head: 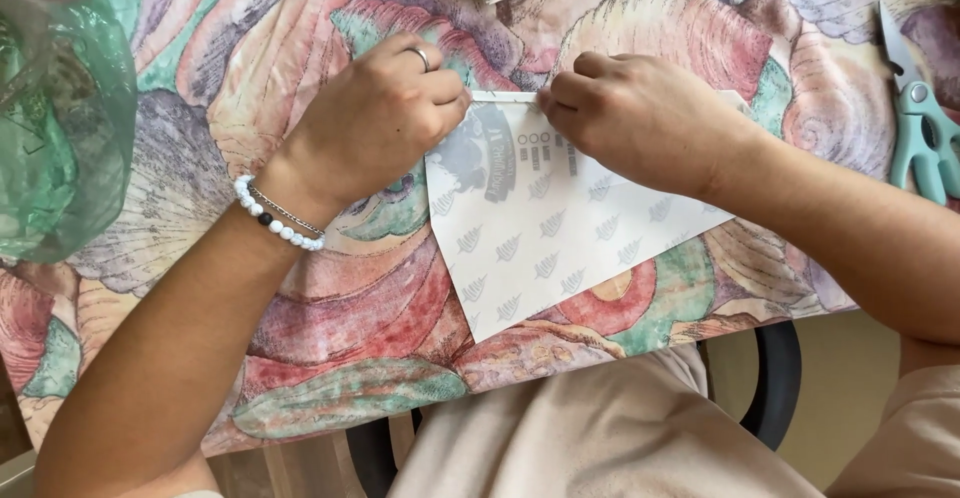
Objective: Folding and creasing printed paper sheets into specific shapes at a table.
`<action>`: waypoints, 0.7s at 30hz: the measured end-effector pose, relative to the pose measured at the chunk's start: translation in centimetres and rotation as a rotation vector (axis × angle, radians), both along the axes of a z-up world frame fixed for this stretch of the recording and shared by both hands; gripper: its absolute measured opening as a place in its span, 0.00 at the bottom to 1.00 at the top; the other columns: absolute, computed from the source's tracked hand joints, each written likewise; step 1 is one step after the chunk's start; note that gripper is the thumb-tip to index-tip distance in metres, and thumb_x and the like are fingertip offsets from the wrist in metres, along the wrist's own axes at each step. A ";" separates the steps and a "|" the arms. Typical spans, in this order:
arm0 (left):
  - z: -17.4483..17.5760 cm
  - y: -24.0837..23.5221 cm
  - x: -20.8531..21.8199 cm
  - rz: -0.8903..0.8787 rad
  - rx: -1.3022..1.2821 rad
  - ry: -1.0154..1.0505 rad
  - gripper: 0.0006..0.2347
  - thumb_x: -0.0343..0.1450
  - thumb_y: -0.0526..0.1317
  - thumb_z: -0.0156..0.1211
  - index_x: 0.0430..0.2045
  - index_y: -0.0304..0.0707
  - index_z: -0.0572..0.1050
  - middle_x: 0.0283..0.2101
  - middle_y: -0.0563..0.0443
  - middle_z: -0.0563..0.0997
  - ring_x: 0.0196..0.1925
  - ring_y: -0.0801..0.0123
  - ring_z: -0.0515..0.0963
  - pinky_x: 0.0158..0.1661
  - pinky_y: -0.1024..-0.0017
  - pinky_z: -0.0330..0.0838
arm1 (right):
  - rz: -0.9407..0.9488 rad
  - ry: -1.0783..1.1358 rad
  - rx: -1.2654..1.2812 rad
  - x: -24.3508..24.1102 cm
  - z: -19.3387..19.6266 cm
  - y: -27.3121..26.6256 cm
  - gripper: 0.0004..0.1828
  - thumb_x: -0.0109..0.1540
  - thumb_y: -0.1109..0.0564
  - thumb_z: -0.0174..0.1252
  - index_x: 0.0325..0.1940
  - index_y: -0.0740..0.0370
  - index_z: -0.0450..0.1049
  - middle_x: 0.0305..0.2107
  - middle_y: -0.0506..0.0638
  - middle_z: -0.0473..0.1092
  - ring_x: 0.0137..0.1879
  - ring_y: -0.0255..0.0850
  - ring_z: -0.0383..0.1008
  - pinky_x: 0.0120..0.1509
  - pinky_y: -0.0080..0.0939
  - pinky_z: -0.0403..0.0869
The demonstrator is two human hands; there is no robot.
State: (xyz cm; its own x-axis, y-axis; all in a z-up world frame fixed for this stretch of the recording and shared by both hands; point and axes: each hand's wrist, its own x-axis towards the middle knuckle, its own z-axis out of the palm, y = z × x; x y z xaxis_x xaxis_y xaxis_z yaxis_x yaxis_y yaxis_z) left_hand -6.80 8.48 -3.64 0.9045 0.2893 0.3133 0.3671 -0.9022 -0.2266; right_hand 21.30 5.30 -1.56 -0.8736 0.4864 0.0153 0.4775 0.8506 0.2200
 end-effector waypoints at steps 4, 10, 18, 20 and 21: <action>0.0 0.0 0.0 -0.001 -0.003 -0.003 0.12 0.68 0.24 0.64 0.17 0.45 0.77 0.24 0.61 0.76 0.31 0.70 0.73 0.47 0.70 0.79 | 0.000 -0.002 -0.004 -0.2 0.0 0.1 0.05 0.68 0.61 0.61 0.47 0.63 0.78 0.32 0.45 0.74 0.33 0.37 0.72 0.30 0.36 0.79; -0.2 0.2 0.0 0.009 0.052 0.023 0.13 0.64 0.24 0.61 0.15 0.49 0.74 0.24 0.63 0.72 0.30 0.70 0.71 0.45 0.72 0.75 | 0.007 -0.118 0.064 -0.9 0.7 0.2 0.28 0.63 0.65 0.55 0.69 0.61 0.70 0.32 0.43 0.73 0.33 0.39 0.74 0.34 0.35 0.77; -0.2 0.3 -0.1 0.022 0.107 -0.012 0.12 0.67 0.27 0.62 0.18 0.51 0.74 0.24 0.64 0.71 0.29 0.69 0.70 0.41 0.71 0.70 | 0.021 -0.142 0.081 -0.7 0.5 0.1 0.26 0.63 0.63 0.56 0.67 0.60 0.71 0.36 0.44 0.74 0.35 0.38 0.75 0.37 0.35 0.78; -0.1 0.2 -0.2 0.020 0.094 -0.031 0.13 0.67 0.26 0.62 0.17 0.50 0.74 0.24 0.63 0.71 0.29 0.69 0.70 0.41 0.71 0.70 | 0.025 -0.128 0.063 -0.6 0.3 0.3 0.27 0.63 0.64 0.56 0.68 0.57 0.72 0.34 0.43 0.74 0.35 0.38 0.74 0.37 0.36 0.78; -0.1 0.2 -0.2 0.017 0.082 -0.052 0.14 0.67 0.25 0.63 0.16 0.50 0.73 0.24 0.63 0.71 0.29 0.69 0.70 0.41 0.71 0.70 | 0.028 -0.115 0.046 -0.5 0.2 0.4 0.28 0.63 0.64 0.56 0.68 0.55 0.73 0.32 0.42 0.73 0.34 0.39 0.74 0.36 0.36 0.77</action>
State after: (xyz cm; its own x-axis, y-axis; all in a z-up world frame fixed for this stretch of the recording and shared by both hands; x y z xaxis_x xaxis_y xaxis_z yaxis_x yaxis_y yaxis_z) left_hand -6.96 8.69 -3.72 0.8819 0.2755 0.3826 0.3949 -0.8750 -0.2801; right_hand 20.76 5.67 -1.36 -0.8843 0.4626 -0.0639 0.4229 0.8513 0.3104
